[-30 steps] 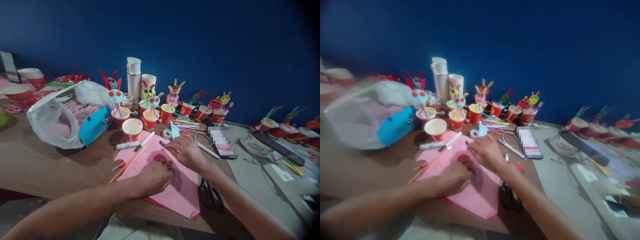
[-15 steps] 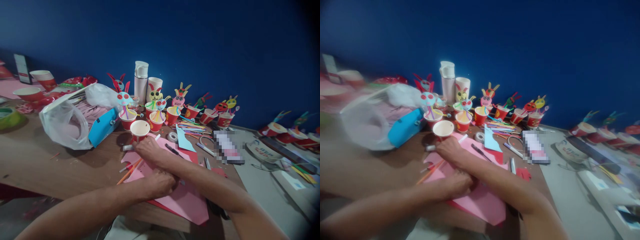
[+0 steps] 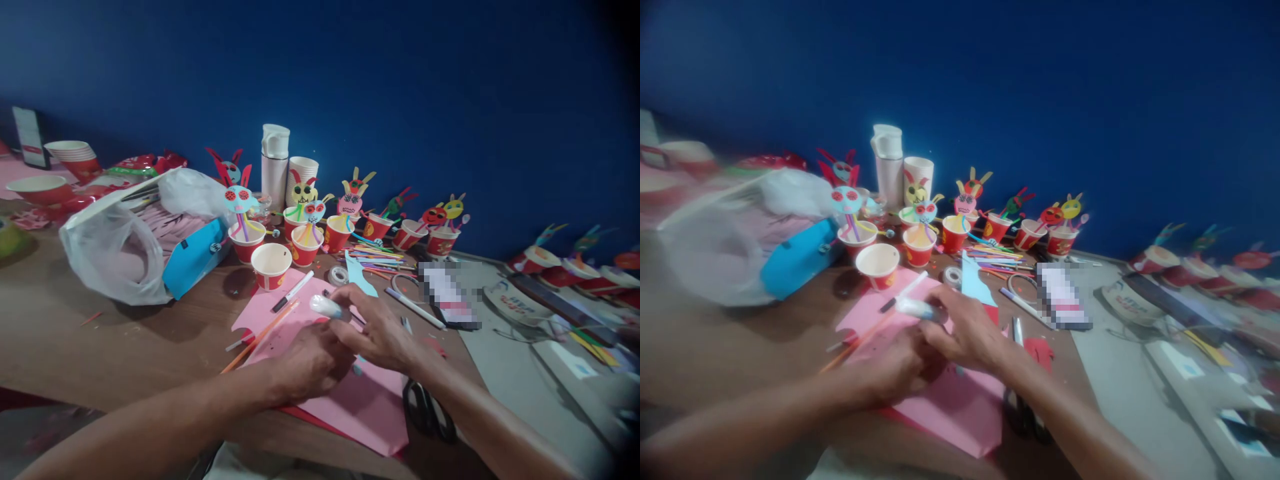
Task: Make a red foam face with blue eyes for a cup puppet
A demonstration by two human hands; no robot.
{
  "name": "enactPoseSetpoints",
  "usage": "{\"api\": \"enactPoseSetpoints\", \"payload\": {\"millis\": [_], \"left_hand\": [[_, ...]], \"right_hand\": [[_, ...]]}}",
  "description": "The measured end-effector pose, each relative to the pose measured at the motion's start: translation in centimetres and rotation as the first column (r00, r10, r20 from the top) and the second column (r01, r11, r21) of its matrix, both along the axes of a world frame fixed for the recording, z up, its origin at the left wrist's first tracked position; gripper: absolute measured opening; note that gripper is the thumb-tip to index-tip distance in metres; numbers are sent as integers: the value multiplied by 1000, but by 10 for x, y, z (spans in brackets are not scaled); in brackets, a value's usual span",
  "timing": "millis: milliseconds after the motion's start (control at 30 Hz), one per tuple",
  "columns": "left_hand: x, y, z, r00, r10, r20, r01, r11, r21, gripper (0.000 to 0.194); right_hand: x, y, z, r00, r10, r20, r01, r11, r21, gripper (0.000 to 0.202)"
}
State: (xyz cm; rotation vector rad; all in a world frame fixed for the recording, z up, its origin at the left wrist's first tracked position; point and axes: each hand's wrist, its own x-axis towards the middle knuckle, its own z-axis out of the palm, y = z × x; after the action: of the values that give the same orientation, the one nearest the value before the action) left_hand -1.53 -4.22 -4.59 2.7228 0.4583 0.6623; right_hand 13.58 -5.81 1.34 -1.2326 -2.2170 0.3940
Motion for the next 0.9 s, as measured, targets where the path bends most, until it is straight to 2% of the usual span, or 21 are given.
{"api": "enactPoseSetpoints", "payload": {"millis": [100, 200, 267, 333, 400, 467, 533, 667, 733, 800, 833, 900], "left_hand": [[-4, 3, 6, 994, -2, 111, 3, 1000, -15, 25], [-3, 6, 7, 981, 70, 179, -49, 992, -119, 26], [-3, 9, 7, 974, 131, 186, -95, 977, -192, 24], [-3, 10, 8, 967, 205, 149, -154, 943, -294, 19], [-2, 11, 9, 958, 276, 79, -221, 882, -416, 15], [-1, 11, 9, 947, 320, 24, -266, 825, -499, 27], [2, 11, 7, 955, 295, 34, -238, 829, -505, 37], [3, 11, 7, 985, 149, 87, -93, 885, -456, 18], [0, 15, 10, 974, 206, 99, -137, 872, -470, 18], [-6, 20, 15, 930, 344, 129, -240, 834, -497, 22], [-8, 23, 18, 901, 408, 147, -282, 808, -518, 23], [-11, 26, 22, 876, 463, 136, -317, 765, -561, 23]], "right_hand": [[30, -12, -12, 991, -135, -13, 131, 980, -151, 18], [47, -22, -22, 983, -182, 7, 181, 971, -156, 24], [52, -27, -27, 986, -166, 11, 166, 970, -176, 27], [55, -29, -29, 991, -136, 3, 133, 967, -217, 26], [57, -30, -32, 994, -108, -5, 104, 965, -242, 24], [57, -30, -35, 996, -89, -6, 85, 968, -236, 25], [55, -30, -38, 998, -66, -3, 63, 975, -213, 25], [54, -27, -46, 1000, -8, 14, 9, 996, -84, 27], [61, -25, -49, 998, -34, 52, 32, 998, 48, 33], [72, -23, -51, 985, -147, 87, 129, 975, 178, 37], [79, -22, -52, 971, -225, 76, 204, 955, 215, 36], [91, -21, -51, 947, -321, 12, 311, 925, 218, 32]]}}
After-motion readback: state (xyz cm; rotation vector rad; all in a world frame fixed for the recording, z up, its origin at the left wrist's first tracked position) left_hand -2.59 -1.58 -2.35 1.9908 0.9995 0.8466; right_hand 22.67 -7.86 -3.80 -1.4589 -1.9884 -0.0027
